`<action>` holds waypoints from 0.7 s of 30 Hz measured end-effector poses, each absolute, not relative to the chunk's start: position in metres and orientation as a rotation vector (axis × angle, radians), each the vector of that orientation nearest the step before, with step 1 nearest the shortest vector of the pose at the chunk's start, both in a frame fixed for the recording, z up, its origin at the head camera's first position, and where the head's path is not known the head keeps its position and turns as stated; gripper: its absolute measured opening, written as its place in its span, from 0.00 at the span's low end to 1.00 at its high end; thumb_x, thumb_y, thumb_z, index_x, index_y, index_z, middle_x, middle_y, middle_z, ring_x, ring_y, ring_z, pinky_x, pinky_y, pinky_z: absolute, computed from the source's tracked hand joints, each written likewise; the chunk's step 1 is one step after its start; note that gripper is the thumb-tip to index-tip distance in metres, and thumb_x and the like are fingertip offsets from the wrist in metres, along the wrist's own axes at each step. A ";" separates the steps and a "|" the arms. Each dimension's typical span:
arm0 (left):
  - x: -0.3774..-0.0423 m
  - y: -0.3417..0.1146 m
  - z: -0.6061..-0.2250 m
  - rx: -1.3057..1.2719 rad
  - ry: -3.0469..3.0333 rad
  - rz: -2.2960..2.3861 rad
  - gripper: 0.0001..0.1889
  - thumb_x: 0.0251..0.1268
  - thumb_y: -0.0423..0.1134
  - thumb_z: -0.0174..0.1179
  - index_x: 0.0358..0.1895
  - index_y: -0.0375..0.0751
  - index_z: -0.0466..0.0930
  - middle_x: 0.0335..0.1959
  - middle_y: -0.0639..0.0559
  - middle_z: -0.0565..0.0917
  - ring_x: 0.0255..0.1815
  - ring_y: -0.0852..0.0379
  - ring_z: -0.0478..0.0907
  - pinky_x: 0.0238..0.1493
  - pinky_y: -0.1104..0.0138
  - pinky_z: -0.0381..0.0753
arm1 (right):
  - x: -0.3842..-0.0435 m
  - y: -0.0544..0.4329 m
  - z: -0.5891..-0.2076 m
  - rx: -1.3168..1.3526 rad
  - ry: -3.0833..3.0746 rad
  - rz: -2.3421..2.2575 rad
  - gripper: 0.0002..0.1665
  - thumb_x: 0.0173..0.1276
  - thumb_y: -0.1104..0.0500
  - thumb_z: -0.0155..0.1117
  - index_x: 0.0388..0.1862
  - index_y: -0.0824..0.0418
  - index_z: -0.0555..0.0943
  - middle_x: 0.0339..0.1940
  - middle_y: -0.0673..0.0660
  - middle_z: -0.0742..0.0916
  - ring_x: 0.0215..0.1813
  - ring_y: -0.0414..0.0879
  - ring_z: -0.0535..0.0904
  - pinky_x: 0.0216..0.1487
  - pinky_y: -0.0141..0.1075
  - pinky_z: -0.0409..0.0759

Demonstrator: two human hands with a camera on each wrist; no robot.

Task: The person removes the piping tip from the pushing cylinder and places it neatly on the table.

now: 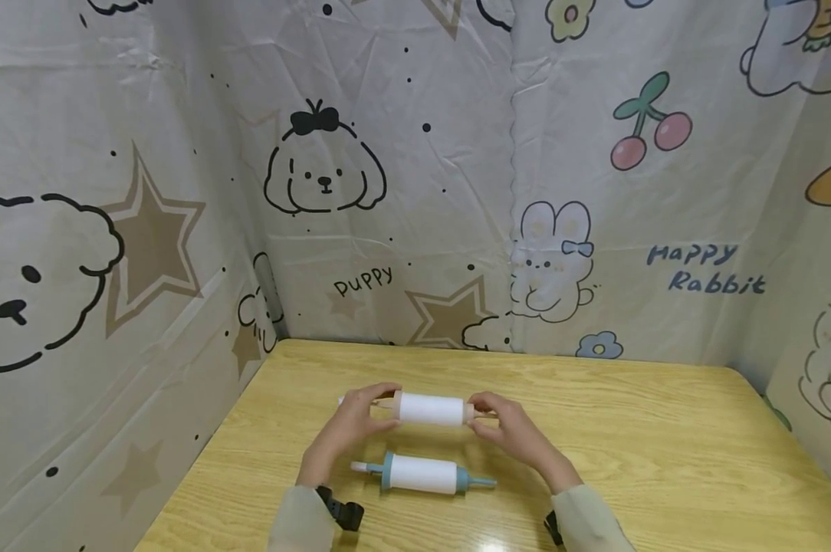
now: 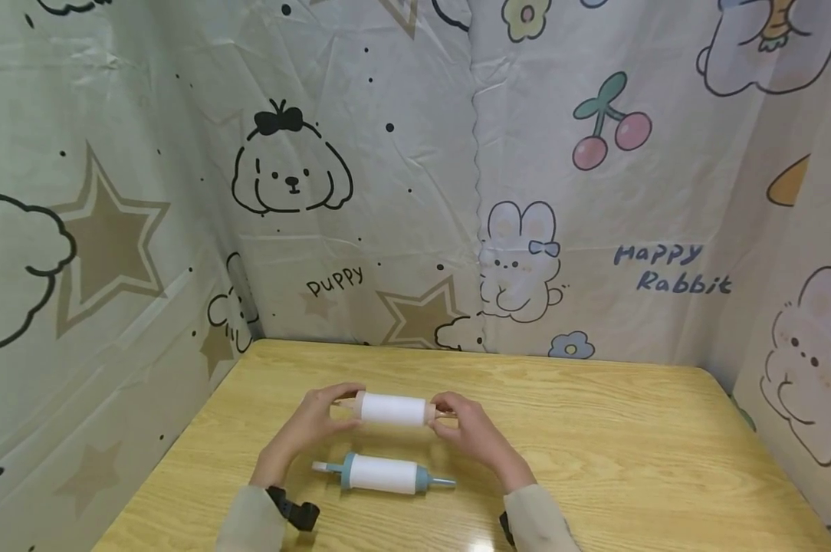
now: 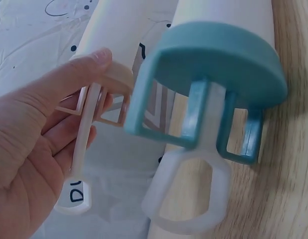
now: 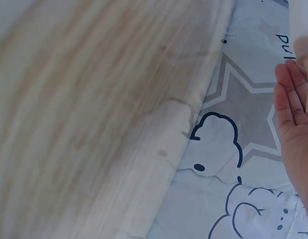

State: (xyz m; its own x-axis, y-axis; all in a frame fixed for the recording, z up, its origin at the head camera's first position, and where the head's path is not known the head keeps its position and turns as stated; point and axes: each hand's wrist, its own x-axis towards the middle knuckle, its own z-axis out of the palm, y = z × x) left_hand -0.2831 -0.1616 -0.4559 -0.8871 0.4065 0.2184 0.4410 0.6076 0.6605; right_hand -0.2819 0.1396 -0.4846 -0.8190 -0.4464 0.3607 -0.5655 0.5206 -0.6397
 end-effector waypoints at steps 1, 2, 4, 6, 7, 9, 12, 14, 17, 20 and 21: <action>-0.283 -0.161 -0.455 -0.735 -2.772 -1.160 0.28 0.59 0.40 0.69 0.64 0.45 0.75 0.62 0.44 0.80 0.60 0.42 0.79 0.60 0.46 0.79 | -0.282 0.140 -0.484 0.878 -2.591 1.179 0.16 0.68 0.59 0.65 0.53 0.63 0.78 0.50 0.59 0.87 0.52 0.55 0.84 0.53 0.46 0.85; -0.283 -0.161 -0.455 -0.740 -2.767 -1.164 0.28 0.59 0.40 0.69 0.64 0.45 0.75 0.61 0.44 0.81 0.60 0.42 0.79 0.60 0.47 0.79 | -0.281 0.141 -0.484 0.881 -2.578 1.186 0.16 0.68 0.59 0.65 0.53 0.63 0.78 0.50 0.59 0.87 0.52 0.55 0.85 0.53 0.46 0.85; -0.283 -0.160 -0.455 -0.752 -2.755 -1.164 0.27 0.59 0.40 0.69 0.63 0.44 0.75 0.60 0.44 0.81 0.60 0.43 0.79 0.59 0.47 0.80 | -0.281 0.142 -0.485 0.882 -2.558 1.190 0.16 0.67 0.60 0.66 0.52 0.63 0.79 0.50 0.59 0.87 0.51 0.55 0.85 0.52 0.46 0.85; -0.283 -0.158 -0.455 -0.771 -2.742 -1.167 0.27 0.59 0.39 0.69 0.63 0.43 0.76 0.60 0.44 0.82 0.59 0.43 0.80 0.58 0.48 0.81 | -0.280 0.144 -0.485 0.883 -2.541 1.190 0.16 0.67 0.60 0.66 0.52 0.63 0.79 0.50 0.60 0.87 0.50 0.55 0.85 0.51 0.46 0.86; -0.283 -0.157 -0.455 -0.779 -2.738 -1.168 0.27 0.59 0.39 0.69 0.63 0.43 0.75 0.60 0.44 0.82 0.59 0.43 0.80 0.58 0.48 0.81 | -0.279 0.145 -0.485 0.883 -2.534 1.191 0.16 0.67 0.61 0.66 0.52 0.63 0.79 0.49 0.60 0.87 0.50 0.55 0.85 0.51 0.46 0.86; -0.282 -0.153 -0.454 -0.796 -2.732 -1.163 0.28 0.59 0.40 0.69 0.63 0.42 0.75 0.60 0.43 0.82 0.59 0.43 0.80 0.58 0.49 0.81 | -0.277 0.149 -0.484 0.869 -2.528 1.189 0.17 0.66 0.61 0.67 0.52 0.63 0.79 0.49 0.60 0.87 0.50 0.55 0.85 0.51 0.46 0.86; -0.281 -0.148 -0.452 -0.808 -2.746 -1.135 0.28 0.60 0.41 0.69 0.65 0.43 0.74 0.61 0.44 0.81 0.60 0.44 0.80 0.58 0.50 0.81 | -0.274 0.155 -0.482 0.846 -2.512 1.179 0.17 0.65 0.62 0.67 0.52 0.62 0.79 0.49 0.59 0.88 0.50 0.54 0.86 0.51 0.46 0.86; -0.281 -0.144 -0.450 -0.819 -2.746 -1.106 0.29 0.60 0.42 0.69 0.65 0.43 0.74 0.61 0.45 0.81 0.60 0.45 0.80 0.59 0.52 0.81 | -0.272 0.159 -0.481 0.837 -2.490 1.163 0.17 0.64 0.63 0.68 0.51 0.62 0.79 0.48 0.59 0.88 0.49 0.54 0.86 0.51 0.46 0.86; -0.280 -0.137 -0.449 -0.847 -2.741 -1.097 0.28 0.60 0.42 0.69 0.64 0.43 0.74 0.61 0.45 0.81 0.60 0.45 0.80 0.59 0.52 0.81 | -0.269 0.165 -0.481 0.829 -2.461 1.130 0.16 0.63 0.64 0.69 0.50 0.62 0.80 0.46 0.58 0.88 0.47 0.52 0.86 0.49 0.45 0.87; -0.279 -0.130 -0.448 -0.878 -2.736 -1.110 0.28 0.60 0.42 0.69 0.64 0.43 0.74 0.61 0.44 0.81 0.59 0.45 0.80 0.58 0.52 0.82 | -0.264 0.172 -0.480 0.810 -2.458 1.104 0.16 0.63 0.63 0.69 0.49 0.62 0.81 0.46 0.57 0.88 0.46 0.51 0.86 0.48 0.41 0.87; -0.278 -0.128 -0.448 -0.890 -2.732 -1.108 0.28 0.60 0.42 0.69 0.64 0.42 0.74 0.61 0.44 0.81 0.59 0.45 0.81 0.57 0.52 0.82 | -0.263 0.174 -0.480 0.801 -2.462 1.103 0.16 0.63 0.63 0.69 0.49 0.61 0.81 0.45 0.56 0.88 0.46 0.50 0.86 0.47 0.41 0.87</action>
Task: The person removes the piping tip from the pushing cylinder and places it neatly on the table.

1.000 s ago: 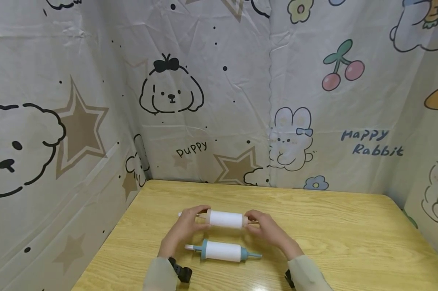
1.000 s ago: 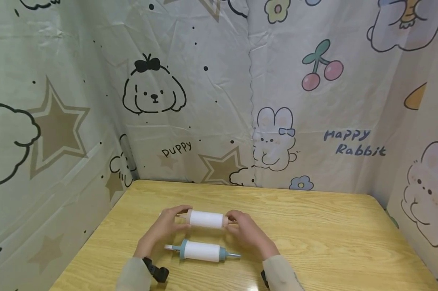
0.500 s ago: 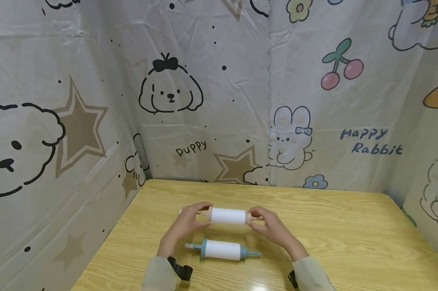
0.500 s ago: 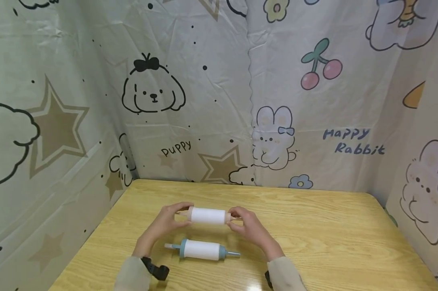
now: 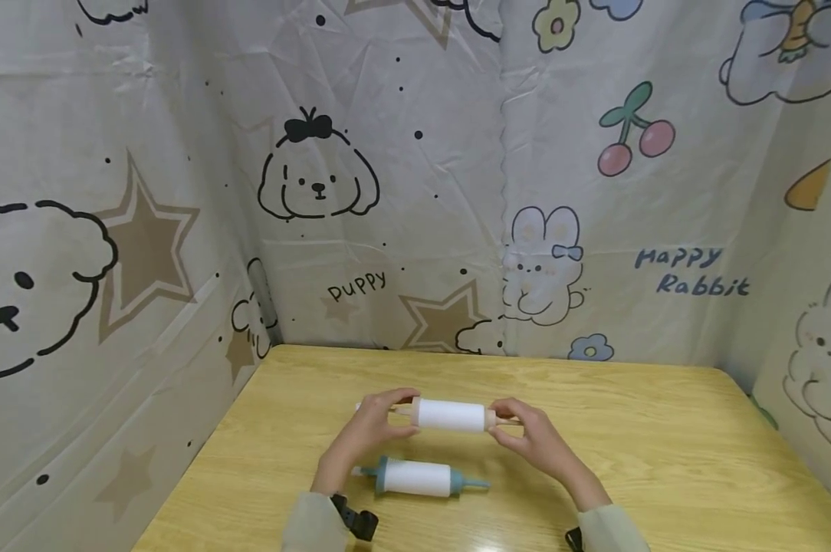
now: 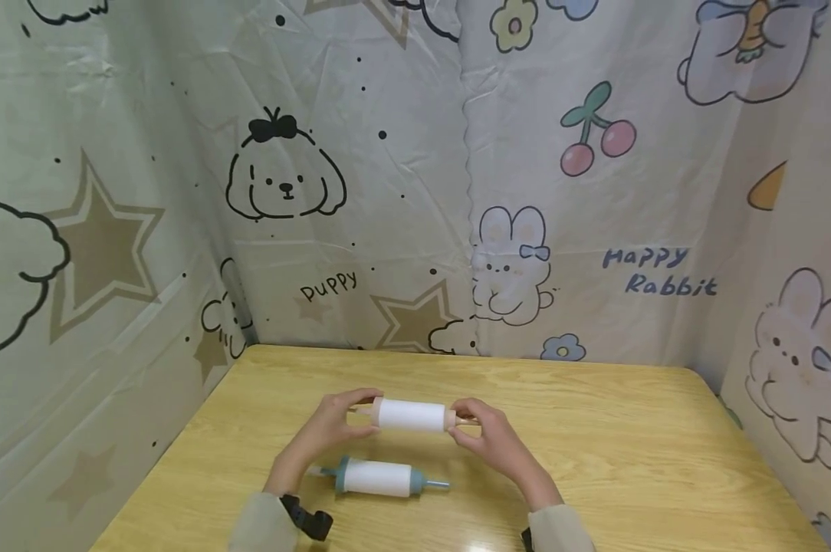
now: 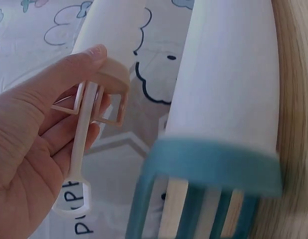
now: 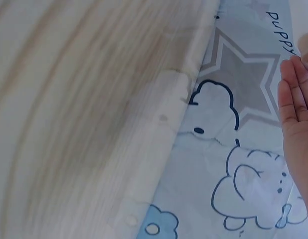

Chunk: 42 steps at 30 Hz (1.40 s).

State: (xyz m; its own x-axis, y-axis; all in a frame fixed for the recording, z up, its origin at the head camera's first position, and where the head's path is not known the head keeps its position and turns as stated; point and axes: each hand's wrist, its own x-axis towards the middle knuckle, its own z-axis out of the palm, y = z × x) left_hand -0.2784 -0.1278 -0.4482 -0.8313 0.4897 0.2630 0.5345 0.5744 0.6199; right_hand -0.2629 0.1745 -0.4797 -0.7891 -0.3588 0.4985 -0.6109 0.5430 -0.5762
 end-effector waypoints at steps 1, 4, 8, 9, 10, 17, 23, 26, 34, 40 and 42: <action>-0.278 -0.126 -0.449 -0.898 -2.730 -1.106 0.28 0.60 0.42 0.69 0.64 0.42 0.74 0.61 0.45 0.81 0.59 0.45 0.81 0.57 0.52 0.82 | -0.261 0.177 -0.480 0.792 -2.468 1.106 0.16 0.63 0.63 0.69 0.49 0.61 0.81 0.46 0.56 0.88 0.46 0.50 0.86 0.47 0.40 0.87; -0.278 -0.118 -0.451 -0.928 -2.709 -1.102 0.28 0.60 0.42 0.69 0.64 0.42 0.75 0.60 0.45 0.82 0.58 0.46 0.81 0.57 0.53 0.83 | -0.256 0.184 -0.479 0.763 -2.483 1.115 0.16 0.64 0.61 0.69 0.50 0.59 0.81 0.46 0.55 0.88 0.47 0.50 0.86 0.47 0.40 0.87; -0.276 -0.109 -0.452 -0.961 -2.690 -1.103 0.28 0.59 0.42 0.69 0.63 0.41 0.75 0.59 0.44 0.82 0.57 0.46 0.82 0.56 0.56 0.84 | -0.250 0.194 -0.480 0.735 -2.487 1.104 0.16 0.64 0.60 0.69 0.50 0.59 0.81 0.47 0.54 0.88 0.47 0.50 0.86 0.46 0.43 0.87; -0.275 -0.107 -0.453 -0.970 -2.684 -1.095 0.28 0.59 0.41 0.70 0.63 0.40 0.75 0.59 0.44 0.83 0.57 0.46 0.82 0.56 0.56 0.84 | -0.249 0.196 -0.480 0.730 -2.487 1.095 0.16 0.64 0.60 0.69 0.50 0.59 0.81 0.46 0.55 0.88 0.47 0.50 0.86 0.46 0.43 0.87; -0.275 -0.105 -0.453 -0.973 -2.681 -1.095 0.28 0.59 0.41 0.70 0.62 0.40 0.76 0.59 0.44 0.83 0.57 0.46 0.83 0.56 0.56 0.84 | -0.248 0.198 -0.481 0.726 -2.491 1.088 0.16 0.64 0.61 0.69 0.51 0.60 0.81 0.47 0.55 0.88 0.47 0.49 0.86 0.46 0.43 0.87; -0.272 -0.090 -0.455 -1.020 -2.636 -1.104 0.27 0.57 0.40 0.71 0.60 0.38 0.77 0.57 0.43 0.83 0.54 0.45 0.84 0.53 0.58 0.85 | -0.240 0.213 -0.481 0.702 -2.492 1.049 0.17 0.63 0.60 0.70 0.51 0.59 0.81 0.46 0.53 0.88 0.47 0.39 0.84 0.46 0.41 0.87; -0.269 -0.079 -0.456 -1.030 -2.664 -1.122 0.28 0.57 0.40 0.71 0.61 0.40 0.77 0.58 0.44 0.83 0.54 0.47 0.84 0.53 0.63 0.86 | -0.235 0.224 -0.483 0.732 -2.450 1.018 0.16 0.62 0.63 0.71 0.49 0.58 0.81 0.45 0.53 0.88 0.47 0.35 0.83 0.43 0.37 0.87; -0.269 -0.075 -0.456 -1.023 -2.673 -1.121 0.27 0.57 0.40 0.72 0.61 0.41 0.77 0.58 0.45 0.83 0.54 0.47 0.84 0.52 0.62 0.86 | -0.234 0.227 -0.483 0.729 -2.444 1.018 0.16 0.61 0.63 0.71 0.49 0.58 0.81 0.44 0.53 0.88 0.47 0.34 0.83 0.43 0.37 0.87; -0.268 -0.071 -0.455 -1.031 -2.677 -1.094 0.28 0.57 0.41 0.72 0.61 0.41 0.77 0.59 0.45 0.83 0.54 0.45 0.84 0.52 0.61 0.86 | -0.232 0.231 -0.482 0.689 -2.489 1.058 0.16 0.62 0.61 0.71 0.49 0.57 0.81 0.45 0.52 0.89 0.47 0.33 0.82 0.45 0.40 0.87; -0.270 -0.069 -0.453 -1.040 -2.653 -1.037 0.27 0.56 0.41 0.72 0.61 0.41 0.77 0.59 0.45 0.83 0.54 0.46 0.84 0.51 0.65 0.86 | -0.233 0.234 -0.476 0.520 -2.574 1.272 0.14 0.70 0.55 0.63 0.53 0.57 0.80 0.48 0.54 0.88 0.49 0.35 0.82 0.49 0.43 0.84; -0.270 -0.068 -0.452 -1.045 -2.651 -1.040 0.27 0.57 0.41 0.71 0.61 0.40 0.77 0.59 0.44 0.83 0.54 0.45 0.84 0.51 0.64 0.86 | -0.234 0.236 -0.474 0.435 -2.615 1.386 0.14 0.74 0.52 0.58 0.52 0.57 0.81 0.50 0.56 0.87 0.49 0.35 0.81 0.51 0.42 0.83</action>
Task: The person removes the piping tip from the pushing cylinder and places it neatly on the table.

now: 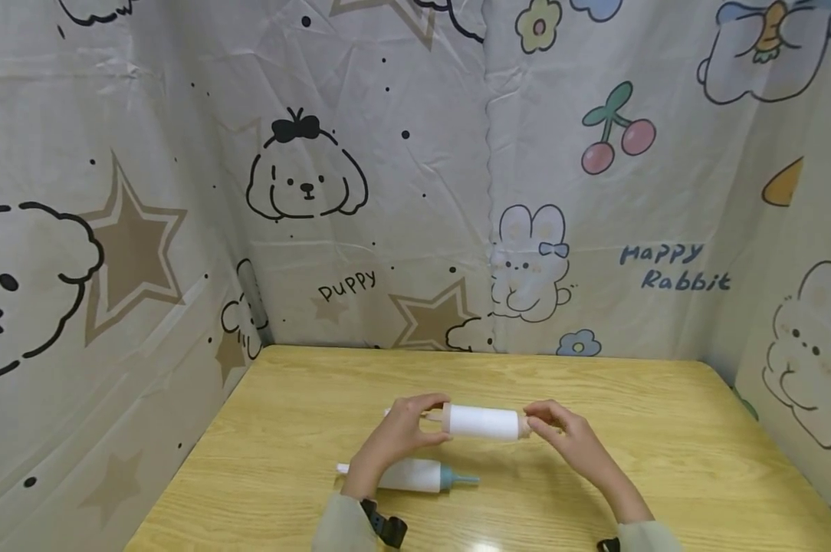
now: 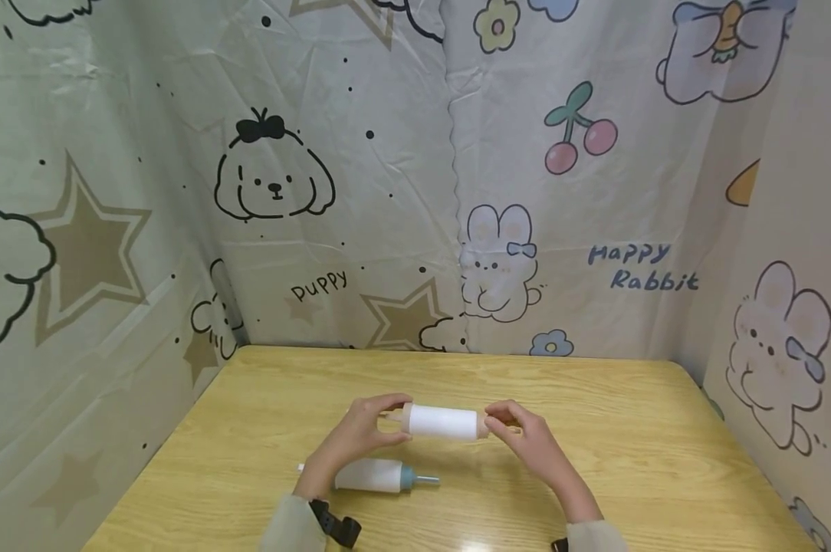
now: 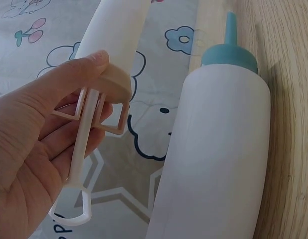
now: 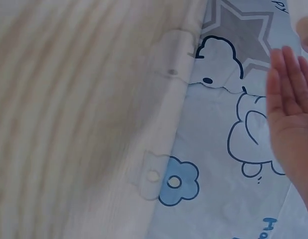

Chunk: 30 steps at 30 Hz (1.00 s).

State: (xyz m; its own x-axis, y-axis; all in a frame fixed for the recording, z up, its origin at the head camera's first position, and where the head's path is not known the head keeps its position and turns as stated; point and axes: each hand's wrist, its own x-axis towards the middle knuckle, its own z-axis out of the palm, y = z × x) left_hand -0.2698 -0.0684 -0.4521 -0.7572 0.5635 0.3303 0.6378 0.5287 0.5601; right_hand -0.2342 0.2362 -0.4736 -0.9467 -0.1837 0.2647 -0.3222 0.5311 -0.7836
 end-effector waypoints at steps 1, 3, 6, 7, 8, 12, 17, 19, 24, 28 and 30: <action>-0.270 -0.068 -0.452 -1.045 -2.651 -1.043 0.27 0.57 0.41 0.71 0.61 0.40 0.77 0.59 0.44 0.83 0.54 0.45 0.84 0.51 0.63 0.86 | -0.235 0.237 -0.472 0.397 -2.638 1.452 0.15 0.76 0.51 0.55 0.52 0.58 0.81 0.49 0.57 0.87 0.48 0.35 0.81 0.51 0.42 0.84; -0.269 -0.069 -0.451 -1.040 -2.654 -1.053 0.27 0.57 0.41 0.71 0.61 0.40 0.77 0.59 0.44 0.82 0.54 0.45 0.84 0.51 0.61 0.87 | -0.238 0.239 -0.471 0.367 -2.664 1.580 0.20 0.79 0.50 0.49 0.51 0.63 0.80 0.46 0.60 0.88 0.45 0.37 0.83 0.50 0.44 0.85; -0.268 -0.069 -0.451 -1.034 -2.655 -1.056 0.27 0.57 0.41 0.71 0.61 0.40 0.77 0.60 0.44 0.82 0.55 0.45 0.84 0.51 0.61 0.86 | -0.244 0.242 -0.470 0.396 -2.696 1.738 0.27 0.80 0.49 0.46 0.50 0.72 0.80 0.40 0.64 0.88 0.38 0.42 0.86 0.47 0.47 0.86; -0.268 -0.068 -0.451 -1.036 -2.654 -1.057 0.27 0.57 0.41 0.71 0.61 0.40 0.77 0.60 0.44 0.82 0.55 0.45 0.84 0.52 0.61 0.86 | -0.245 0.243 -0.470 0.413 -2.703 1.791 0.28 0.80 0.49 0.45 0.49 0.74 0.79 0.37 0.65 0.88 0.35 0.44 0.87 0.45 0.48 0.87; -0.268 -0.068 -0.452 -1.040 -2.652 -1.055 0.27 0.57 0.41 0.71 0.61 0.40 0.77 0.60 0.44 0.82 0.55 0.45 0.84 0.52 0.61 0.86 | -0.247 0.244 -0.471 0.437 -2.711 1.821 0.29 0.80 0.49 0.45 0.49 0.76 0.79 0.36 0.66 0.88 0.34 0.45 0.87 0.43 0.48 0.87; -0.269 -0.069 -0.452 -1.050 -2.640 -1.032 0.27 0.57 0.40 0.71 0.61 0.40 0.77 0.59 0.44 0.83 0.54 0.45 0.84 0.51 0.62 0.86 | -0.249 0.243 -0.473 0.470 -2.750 1.865 0.29 0.80 0.49 0.46 0.46 0.75 0.81 0.32 0.64 0.88 0.32 0.46 0.86 0.40 0.49 0.87; -0.268 -0.069 -0.450 -1.056 -2.635 -1.018 0.27 0.57 0.40 0.71 0.61 0.40 0.77 0.58 0.43 0.83 0.52 0.45 0.85 0.51 0.63 0.86 | -0.248 0.242 -0.470 0.520 -2.763 1.856 0.28 0.79 0.50 0.48 0.42 0.77 0.79 0.31 0.62 0.87 0.31 0.43 0.85 0.39 0.48 0.87; -0.267 -0.070 -0.450 -1.057 -2.634 -1.012 0.27 0.56 0.40 0.72 0.61 0.40 0.77 0.58 0.44 0.83 0.51 0.47 0.85 0.50 0.64 0.86 | -0.248 0.242 -0.469 0.535 -2.758 1.869 0.29 0.79 0.51 0.48 0.42 0.79 0.78 0.31 0.61 0.87 0.31 0.43 0.84 0.39 0.47 0.87; -0.267 -0.069 -0.449 -1.056 -2.609 -1.004 0.28 0.56 0.38 0.72 0.61 0.40 0.77 0.59 0.43 0.82 0.49 0.49 0.86 0.48 0.70 0.86 | -0.247 0.240 -0.467 0.549 -2.735 1.888 0.29 0.79 0.51 0.50 0.42 0.81 0.77 0.32 0.59 0.86 0.32 0.41 0.83 0.40 0.44 0.87; -0.267 -0.070 -0.447 -1.060 -2.599 -0.998 0.28 0.55 0.37 0.72 0.61 0.40 0.77 0.59 0.43 0.82 0.49 0.49 0.86 0.48 0.71 0.86 | -0.246 0.239 -0.469 0.535 -2.730 1.862 0.27 0.78 0.51 0.51 0.43 0.78 0.79 0.34 0.59 0.87 0.34 0.40 0.83 0.42 0.42 0.86; -0.266 -0.071 -0.447 -1.058 -2.610 -1.005 0.28 0.56 0.37 0.71 0.62 0.39 0.77 0.59 0.42 0.82 0.49 0.49 0.86 0.47 0.70 0.86 | -0.246 0.238 -0.470 0.515 -2.730 1.834 0.25 0.77 0.51 0.53 0.44 0.75 0.80 0.36 0.59 0.87 0.35 0.40 0.83 0.43 0.41 0.86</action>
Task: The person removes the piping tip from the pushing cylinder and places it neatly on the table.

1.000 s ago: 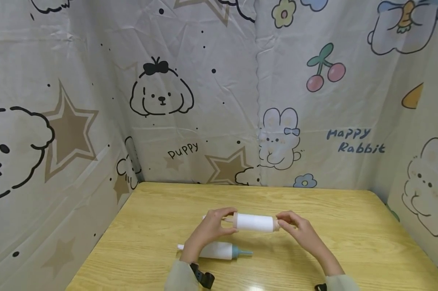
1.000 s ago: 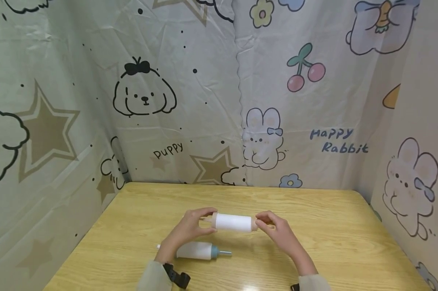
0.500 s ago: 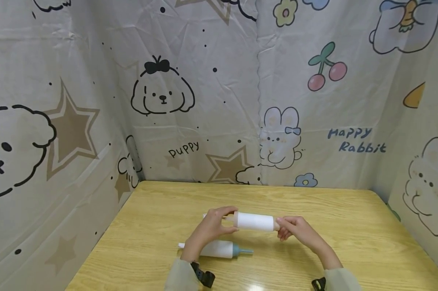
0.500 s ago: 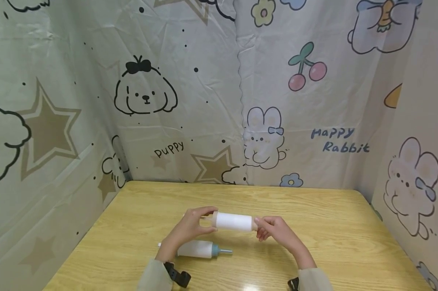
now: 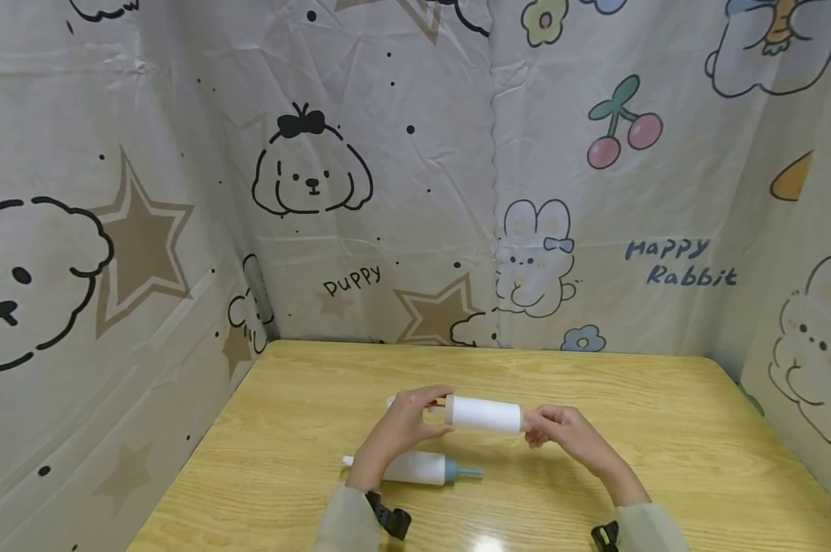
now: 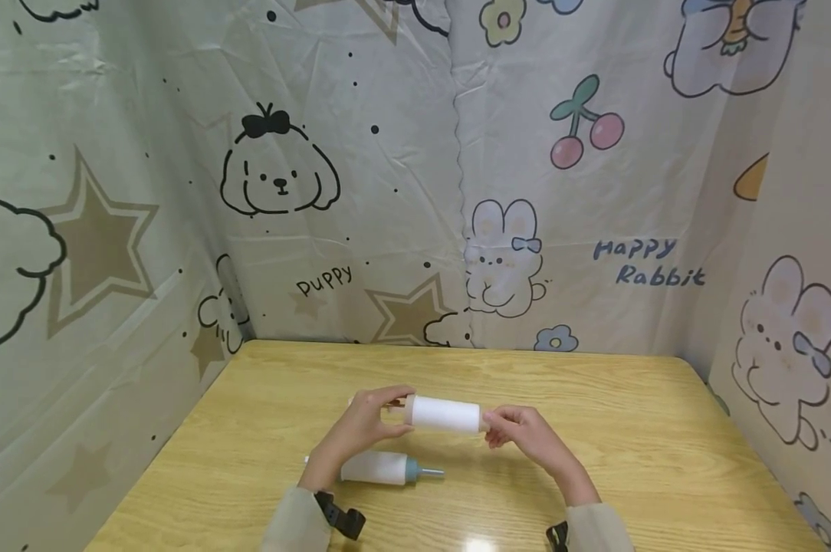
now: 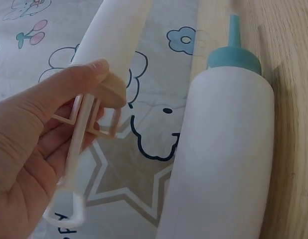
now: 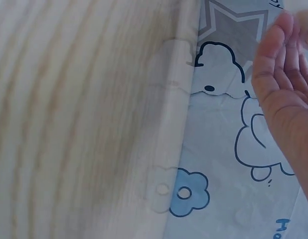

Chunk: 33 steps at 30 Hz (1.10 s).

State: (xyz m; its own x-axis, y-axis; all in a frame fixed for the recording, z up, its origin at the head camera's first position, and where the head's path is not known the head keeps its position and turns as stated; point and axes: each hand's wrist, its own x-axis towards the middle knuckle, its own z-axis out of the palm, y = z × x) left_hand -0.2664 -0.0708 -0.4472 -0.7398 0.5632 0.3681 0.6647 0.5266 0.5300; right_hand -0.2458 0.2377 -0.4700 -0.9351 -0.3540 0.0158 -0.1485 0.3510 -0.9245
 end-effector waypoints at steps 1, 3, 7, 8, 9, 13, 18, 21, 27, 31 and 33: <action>-0.267 -0.071 -0.448 -1.053 -2.618 -1.009 0.28 0.56 0.37 0.71 0.62 0.39 0.77 0.59 0.42 0.82 0.49 0.49 0.86 0.47 0.69 0.87 | -0.246 0.237 -0.470 -0.451 2.434 -1.628 0.24 0.76 0.51 0.55 0.44 0.74 0.80 0.37 0.60 0.87 0.36 0.40 0.84 0.44 0.41 0.86; -0.267 -0.072 -0.448 -1.045 -2.634 -1.027 0.28 0.57 0.38 0.71 0.62 0.39 0.76 0.59 0.41 0.82 0.49 0.48 0.86 0.47 0.68 0.87 | -0.246 0.237 -0.471 -0.443 2.461 -1.623 0.22 0.74 0.51 0.58 0.46 0.71 0.80 0.40 0.60 0.88 0.39 0.41 0.85 0.46 0.40 0.86; -0.268 -0.074 -0.449 -1.017 -2.660 -1.044 0.28 0.57 0.39 0.71 0.63 0.41 0.77 0.59 0.42 0.82 0.50 0.48 0.86 0.49 0.70 0.86 | -0.246 0.236 -0.471 -0.517 2.517 -1.613 0.20 0.72 0.54 0.61 0.49 0.71 0.78 0.46 0.65 0.86 0.48 0.53 0.86 0.51 0.40 0.86; -0.268 -0.075 -0.449 -1.015 -2.661 -1.036 0.28 0.57 0.40 0.71 0.62 0.41 0.77 0.59 0.43 0.83 0.50 0.48 0.86 0.49 0.70 0.86 | -0.246 0.235 -0.471 -0.538 2.537 -1.605 0.20 0.71 0.54 0.62 0.49 0.71 0.78 0.48 0.66 0.85 0.51 0.57 0.85 0.51 0.40 0.86; -0.269 -0.075 -0.449 -1.014 -2.661 -1.024 0.28 0.56 0.40 0.72 0.62 0.41 0.77 0.58 0.43 0.83 0.50 0.49 0.86 0.49 0.70 0.86 | -0.245 0.235 -0.472 -0.560 2.556 -1.599 0.19 0.71 0.54 0.62 0.49 0.70 0.78 0.49 0.67 0.84 0.53 0.61 0.83 0.51 0.40 0.86; -0.271 -0.077 -0.448 -1.031 -2.656 -1.009 0.27 0.55 0.39 0.72 0.60 0.40 0.79 0.57 0.44 0.84 0.49 0.50 0.86 0.48 0.69 0.86 | -0.243 0.232 -0.474 -0.610 2.678 -1.540 0.16 0.67 0.55 0.67 0.48 0.63 0.79 0.50 0.63 0.85 0.56 0.61 0.82 0.51 0.38 0.86; -0.271 -0.078 -0.446 -1.039 -2.673 -1.033 0.26 0.55 0.39 0.72 0.59 0.39 0.79 0.55 0.43 0.85 0.49 0.49 0.86 0.48 0.65 0.87 | -0.242 0.228 -0.475 -0.727 2.836 -1.459 0.16 0.63 0.57 0.71 0.47 0.56 0.79 0.44 0.53 0.87 0.49 0.40 0.83 0.51 0.45 0.85; -0.272 -0.078 -0.446 -1.038 -2.682 -1.039 0.27 0.55 0.40 0.72 0.59 0.40 0.79 0.55 0.43 0.85 0.49 0.49 0.86 0.48 0.62 0.87 | -0.242 0.227 -0.476 -0.794 2.901 -1.427 0.17 0.61 0.60 0.72 0.47 0.55 0.78 0.42 0.50 0.86 0.46 0.34 0.80 0.48 0.45 0.85; -0.271 -0.079 -0.448 -1.024 -2.698 -1.029 0.27 0.55 0.41 0.72 0.60 0.41 0.79 0.54 0.44 0.85 0.49 0.50 0.86 0.49 0.64 0.87 | -0.241 0.226 -0.476 -0.830 2.901 -1.434 0.20 0.60 0.62 0.73 0.49 0.58 0.77 0.45 0.53 0.86 0.47 0.31 0.79 0.49 0.38 0.85; -0.270 -0.080 -0.449 -1.019 -2.700 -1.027 0.27 0.55 0.41 0.72 0.60 0.41 0.79 0.55 0.44 0.85 0.50 0.50 0.86 0.49 0.64 0.87 | -0.240 0.229 -0.474 -0.660 2.740 -1.585 0.20 0.70 0.59 0.64 0.55 0.67 0.72 0.51 0.61 0.83 0.50 0.32 0.77 0.54 0.32 0.81; -0.269 -0.080 -0.449 -1.021 -2.694 -1.026 0.27 0.55 0.41 0.72 0.60 0.41 0.79 0.55 0.44 0.85 0.50 0.50 0.86 0.50 0.64 0.87 | -0.240 0.230 -0.471 -0.520 2.647 -1.647 0.19 0.76 0.55 0.55 0.54 0.69 0.72 0.50 0.62 0.82 0.48 0.35 0.78 0.51 0.31 0.80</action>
